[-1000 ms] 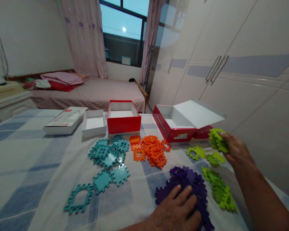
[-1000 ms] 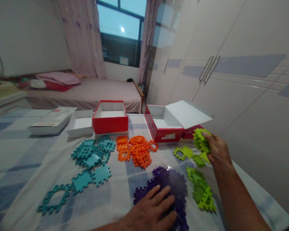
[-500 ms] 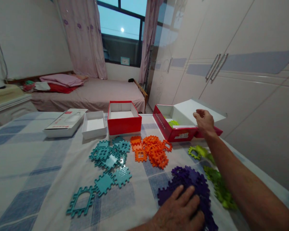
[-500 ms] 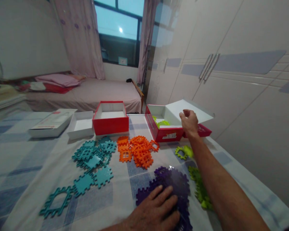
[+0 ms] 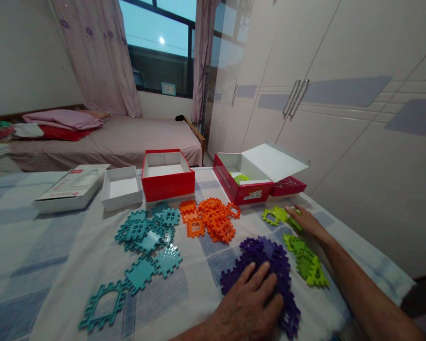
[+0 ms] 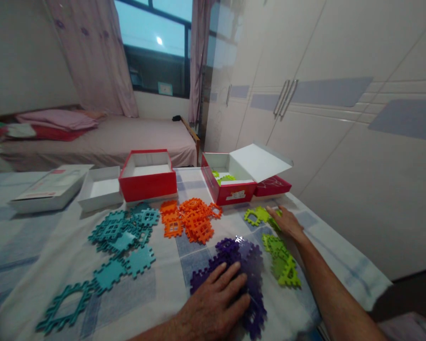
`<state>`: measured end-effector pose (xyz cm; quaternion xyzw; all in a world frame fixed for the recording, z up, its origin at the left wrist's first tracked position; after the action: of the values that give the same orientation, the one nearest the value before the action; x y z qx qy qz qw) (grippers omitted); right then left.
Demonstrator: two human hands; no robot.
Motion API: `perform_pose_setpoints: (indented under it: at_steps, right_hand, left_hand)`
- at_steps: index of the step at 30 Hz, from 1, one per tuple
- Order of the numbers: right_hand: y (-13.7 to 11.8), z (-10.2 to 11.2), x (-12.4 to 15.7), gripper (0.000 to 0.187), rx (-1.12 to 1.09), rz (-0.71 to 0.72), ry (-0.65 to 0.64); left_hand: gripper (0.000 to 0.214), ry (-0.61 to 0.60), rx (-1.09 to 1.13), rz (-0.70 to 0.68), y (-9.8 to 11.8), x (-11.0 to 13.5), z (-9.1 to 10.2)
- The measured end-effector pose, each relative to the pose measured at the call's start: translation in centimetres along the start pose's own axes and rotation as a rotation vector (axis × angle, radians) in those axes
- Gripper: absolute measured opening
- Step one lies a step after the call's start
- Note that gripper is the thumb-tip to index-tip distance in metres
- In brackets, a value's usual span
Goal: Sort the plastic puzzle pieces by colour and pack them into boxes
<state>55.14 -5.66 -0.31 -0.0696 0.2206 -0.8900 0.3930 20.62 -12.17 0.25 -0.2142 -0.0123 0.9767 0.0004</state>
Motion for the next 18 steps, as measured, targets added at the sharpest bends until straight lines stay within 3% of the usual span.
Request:
perform_pose_setpoints:
  at_steps: [7, 13, 18]
  right_hand:
    - [-4.6, -3.0, 1.7, 0.085, 0.188, 0.034, -0.139]
    - [-4.9, -2.8, 1.8, 0.069, 0.232, 0.08, -0.093]
    - [-5.3, -2.5, 1.6, 0.052, 0.12, 0.195, -0.029]
  left_hand:
    - [0.034, -0.014, 0.002, -0.004, -0.1, 0.0, -0.2]
    - [0.033, -0.015, 0.01, -0.003, -0.1, -0.1, 0.1]
    - [0.034, -0.017, 0.006, 0.009, -0.1, 0.1, 0.0]
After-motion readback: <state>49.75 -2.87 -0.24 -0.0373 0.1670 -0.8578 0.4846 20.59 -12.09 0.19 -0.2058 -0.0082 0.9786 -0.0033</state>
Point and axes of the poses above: each hand's wrist, its own x-axis away from the middle knuckle, its own z-axis out of the back of the hand, y = z × x, the point moved 7 cm from there along -x, towards the middle knuckle, and after that the axes turned 8 degrees about -y, right-handed, at the moved point
